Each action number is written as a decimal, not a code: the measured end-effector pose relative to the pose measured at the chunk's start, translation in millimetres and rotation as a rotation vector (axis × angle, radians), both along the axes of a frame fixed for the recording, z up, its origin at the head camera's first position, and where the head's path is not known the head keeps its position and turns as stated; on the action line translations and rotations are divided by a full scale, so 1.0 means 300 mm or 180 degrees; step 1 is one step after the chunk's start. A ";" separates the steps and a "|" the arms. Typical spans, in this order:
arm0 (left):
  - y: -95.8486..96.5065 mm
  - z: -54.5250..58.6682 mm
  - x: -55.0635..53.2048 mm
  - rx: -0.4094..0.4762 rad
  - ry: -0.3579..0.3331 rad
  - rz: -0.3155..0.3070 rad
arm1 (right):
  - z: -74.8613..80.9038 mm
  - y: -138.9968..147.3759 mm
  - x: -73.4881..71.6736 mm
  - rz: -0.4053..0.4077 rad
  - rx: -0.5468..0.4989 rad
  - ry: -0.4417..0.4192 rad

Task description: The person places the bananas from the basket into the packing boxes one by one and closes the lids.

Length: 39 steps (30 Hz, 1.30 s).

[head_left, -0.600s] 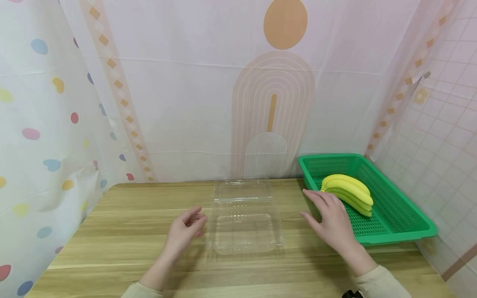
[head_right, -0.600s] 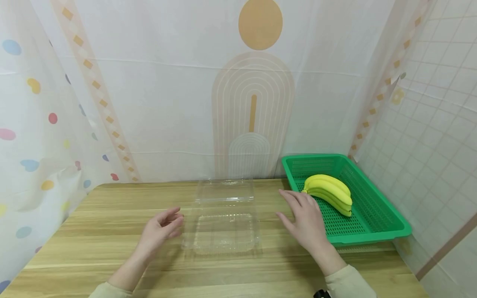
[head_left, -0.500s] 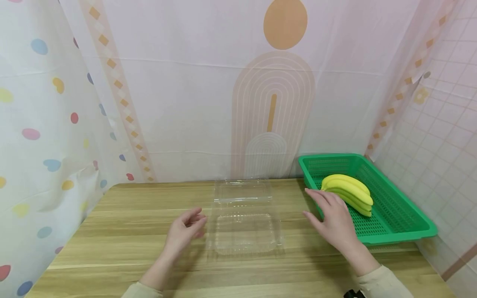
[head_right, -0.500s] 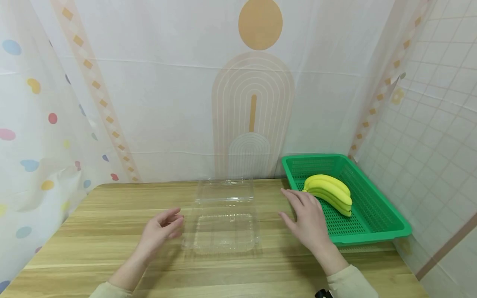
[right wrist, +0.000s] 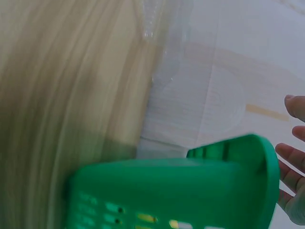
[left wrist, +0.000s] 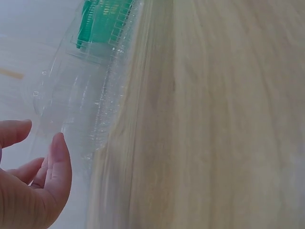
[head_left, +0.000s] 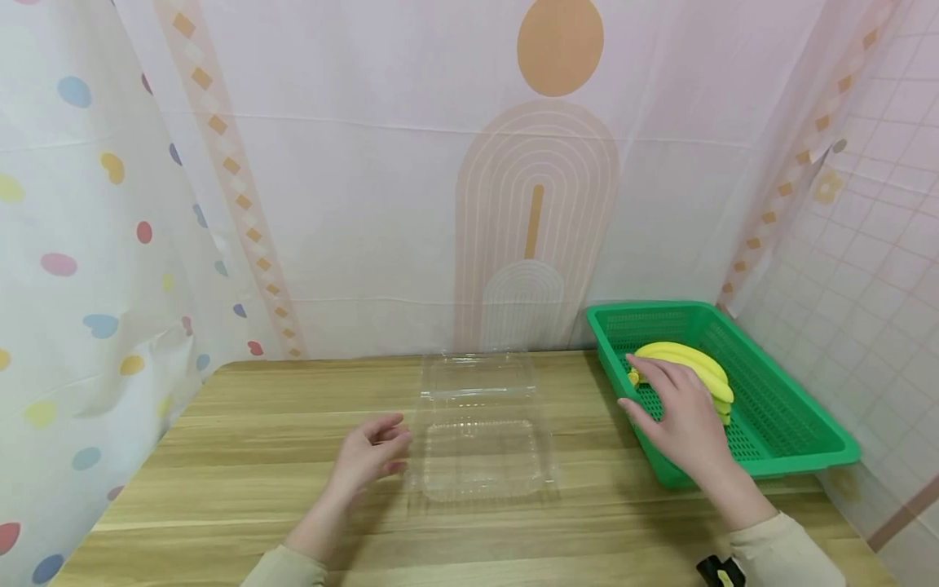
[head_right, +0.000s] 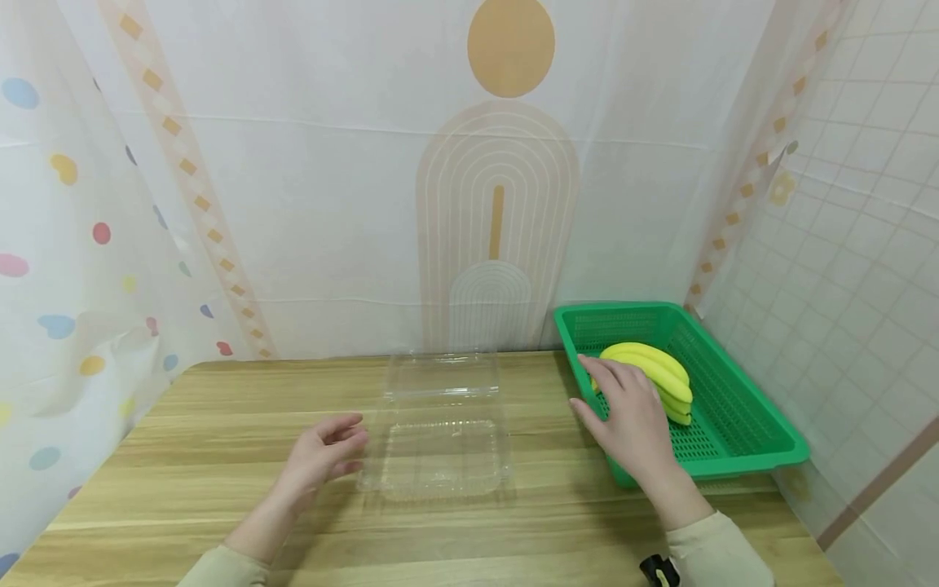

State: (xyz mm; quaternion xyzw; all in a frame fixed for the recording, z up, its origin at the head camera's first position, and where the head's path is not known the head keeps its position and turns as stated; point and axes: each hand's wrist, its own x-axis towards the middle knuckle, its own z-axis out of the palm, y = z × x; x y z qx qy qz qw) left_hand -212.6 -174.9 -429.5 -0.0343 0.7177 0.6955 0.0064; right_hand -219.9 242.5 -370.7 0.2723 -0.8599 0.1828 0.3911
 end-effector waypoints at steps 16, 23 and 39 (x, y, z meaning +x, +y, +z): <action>0.007 -0.017 -0.015 -0.0194 -0.0146 -0.0056 | 0.073 0.085 -0.011 -0.0255 0.0305 -0.0133; 0.006 -0.023 -0.019 -0.0264 -0.0175 -0.0058 | 0.102 0.112 -0.016 -0.0313 0.0350 -0.0279; 0.009 -0.032 -0.029 -0.0119 -0.0159 -0.0111 | 0.166 0.184 -0.066 -0.0293 0.0532 -0.0524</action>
